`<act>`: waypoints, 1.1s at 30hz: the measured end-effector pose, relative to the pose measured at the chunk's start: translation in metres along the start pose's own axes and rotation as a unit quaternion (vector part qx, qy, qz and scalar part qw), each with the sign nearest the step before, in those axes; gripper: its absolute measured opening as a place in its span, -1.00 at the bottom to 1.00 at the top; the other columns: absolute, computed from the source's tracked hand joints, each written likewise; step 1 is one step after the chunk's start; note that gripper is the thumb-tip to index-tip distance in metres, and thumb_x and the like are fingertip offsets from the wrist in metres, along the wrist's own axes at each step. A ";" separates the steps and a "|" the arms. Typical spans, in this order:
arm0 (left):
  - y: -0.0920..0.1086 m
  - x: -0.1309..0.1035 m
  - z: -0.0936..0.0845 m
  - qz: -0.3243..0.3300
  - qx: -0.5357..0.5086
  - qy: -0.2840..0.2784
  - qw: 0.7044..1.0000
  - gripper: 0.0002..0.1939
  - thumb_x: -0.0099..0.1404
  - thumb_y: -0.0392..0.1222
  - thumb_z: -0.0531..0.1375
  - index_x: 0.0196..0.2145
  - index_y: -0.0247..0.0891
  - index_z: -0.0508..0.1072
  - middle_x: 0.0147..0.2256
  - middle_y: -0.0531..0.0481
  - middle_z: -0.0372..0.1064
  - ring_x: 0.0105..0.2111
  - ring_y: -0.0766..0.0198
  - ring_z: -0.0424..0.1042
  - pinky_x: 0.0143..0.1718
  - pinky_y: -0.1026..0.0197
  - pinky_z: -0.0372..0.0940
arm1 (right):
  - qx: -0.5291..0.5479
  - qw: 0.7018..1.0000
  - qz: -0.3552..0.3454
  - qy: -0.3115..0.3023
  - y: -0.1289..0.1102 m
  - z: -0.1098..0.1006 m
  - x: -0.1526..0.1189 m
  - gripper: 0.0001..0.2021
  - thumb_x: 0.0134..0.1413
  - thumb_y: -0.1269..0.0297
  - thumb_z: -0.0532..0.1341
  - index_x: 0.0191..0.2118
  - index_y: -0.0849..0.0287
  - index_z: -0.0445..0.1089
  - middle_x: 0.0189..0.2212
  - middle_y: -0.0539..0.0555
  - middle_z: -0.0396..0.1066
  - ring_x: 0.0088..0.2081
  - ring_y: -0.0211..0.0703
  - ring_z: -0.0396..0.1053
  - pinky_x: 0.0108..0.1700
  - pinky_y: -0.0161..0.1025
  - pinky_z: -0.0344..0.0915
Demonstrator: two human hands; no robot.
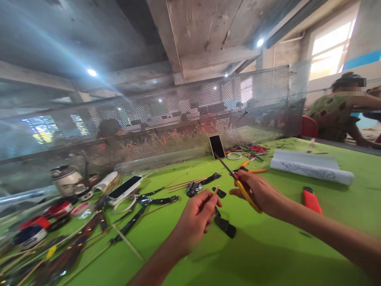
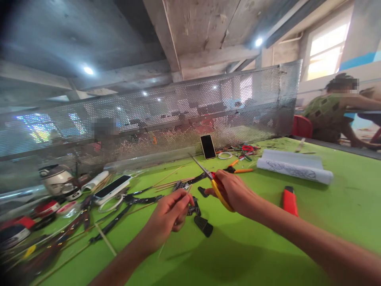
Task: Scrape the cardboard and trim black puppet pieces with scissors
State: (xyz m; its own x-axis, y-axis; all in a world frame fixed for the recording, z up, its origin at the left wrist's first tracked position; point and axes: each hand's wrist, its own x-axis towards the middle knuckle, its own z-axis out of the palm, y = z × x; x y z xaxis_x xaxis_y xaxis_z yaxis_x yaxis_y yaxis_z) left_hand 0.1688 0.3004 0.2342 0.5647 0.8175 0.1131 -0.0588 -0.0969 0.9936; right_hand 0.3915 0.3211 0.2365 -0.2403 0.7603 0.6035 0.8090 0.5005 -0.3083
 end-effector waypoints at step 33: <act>-0.006 0.008 -0.007 0.001 -0.056 0.088 0.995 -0.85 0.29 -0.19 0.13 -0.20 -0.25 0.26 -0.63 0.26 -0.01 -0.68 0.52 -0.10 -0.69 0.42 -0.16 | -0.053 0.996 -0.006 -0.066 0.001 0.015 -0.009 -0.68 0.00 0.06 0.26 -0.28 0.17 0.22 -0.31 0.13 0.35 -0.36 -0.11 0.33 -0.33 -0.18 0.31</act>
State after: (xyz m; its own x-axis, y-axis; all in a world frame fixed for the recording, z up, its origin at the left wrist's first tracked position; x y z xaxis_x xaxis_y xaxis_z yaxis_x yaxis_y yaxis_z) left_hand 0.1684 0.3116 0.2293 0.4123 0.9049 0.1057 -0.1578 -0.0433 0.9865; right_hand 0.3860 0.3210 0.2201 -0.3127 0.8057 0.5031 0.8558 0.4688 -0.2188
